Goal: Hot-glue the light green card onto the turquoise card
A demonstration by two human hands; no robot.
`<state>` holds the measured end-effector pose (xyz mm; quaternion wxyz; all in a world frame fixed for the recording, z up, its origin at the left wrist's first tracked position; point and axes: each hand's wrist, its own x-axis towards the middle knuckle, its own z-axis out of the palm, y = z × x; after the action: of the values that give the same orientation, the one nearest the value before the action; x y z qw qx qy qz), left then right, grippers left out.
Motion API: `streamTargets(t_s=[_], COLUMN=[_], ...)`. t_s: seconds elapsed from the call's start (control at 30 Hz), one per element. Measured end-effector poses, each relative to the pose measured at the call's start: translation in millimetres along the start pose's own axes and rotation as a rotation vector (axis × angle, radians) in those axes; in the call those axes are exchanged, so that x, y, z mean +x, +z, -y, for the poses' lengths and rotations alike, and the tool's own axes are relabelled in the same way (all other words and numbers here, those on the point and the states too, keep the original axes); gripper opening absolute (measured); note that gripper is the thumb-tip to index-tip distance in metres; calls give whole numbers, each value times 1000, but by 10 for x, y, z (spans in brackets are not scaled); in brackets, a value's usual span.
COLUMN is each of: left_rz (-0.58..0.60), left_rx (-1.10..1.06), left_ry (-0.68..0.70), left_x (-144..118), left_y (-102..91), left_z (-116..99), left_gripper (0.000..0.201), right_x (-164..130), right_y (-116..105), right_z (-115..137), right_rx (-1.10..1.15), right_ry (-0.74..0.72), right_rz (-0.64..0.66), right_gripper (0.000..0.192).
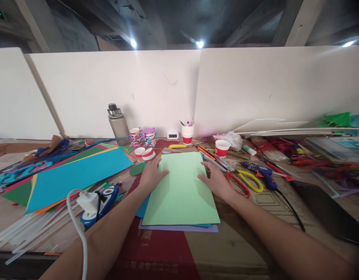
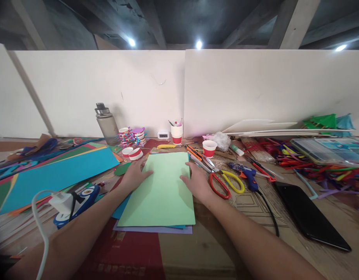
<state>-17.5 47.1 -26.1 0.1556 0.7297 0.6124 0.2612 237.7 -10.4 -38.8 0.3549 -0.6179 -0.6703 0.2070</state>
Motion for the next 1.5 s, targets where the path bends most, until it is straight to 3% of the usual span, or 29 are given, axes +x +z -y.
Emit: streamTargets(t_s=[0.13,0.27,0.43,0.53,0.63,0.8,1.13,1.33,1.5], left_rz=[-65,-36,-50,-53,-53,-74,-207,23,-24], left_rx=[178,190,202,200,195,163,-480,-928,-1138], left_ry=[-2,-15,-24,-18,-17,-15,-65,-61,-41], left_x=[-49,-47,-33,-25,-20,-18,91,34,-2], left_y=[46,40,53,63,69,66,-49,-64,-87], left_z=[-21,-40,-35,-19,-10,-12,-8,-55,-83], left_gripper=[62,63,62,61,61,61,44,53,48], right_x=[70,125,163,179,187,164,77,42,42], right_y=[-13,-15,2,11,10,-6,-134,-160,-117], right_z=[-21,-55,-95,-95,-92,-73,50,60,27], right_rx=[417,584,457,395,442,511,809,916,968], right_ry=[65,195,247,228,209,175,135,151,143], right_rz=[-37,-57,47,55,71,139,99,92,123], right_gripper=[43,52,40,43,45,23,38,38,37])
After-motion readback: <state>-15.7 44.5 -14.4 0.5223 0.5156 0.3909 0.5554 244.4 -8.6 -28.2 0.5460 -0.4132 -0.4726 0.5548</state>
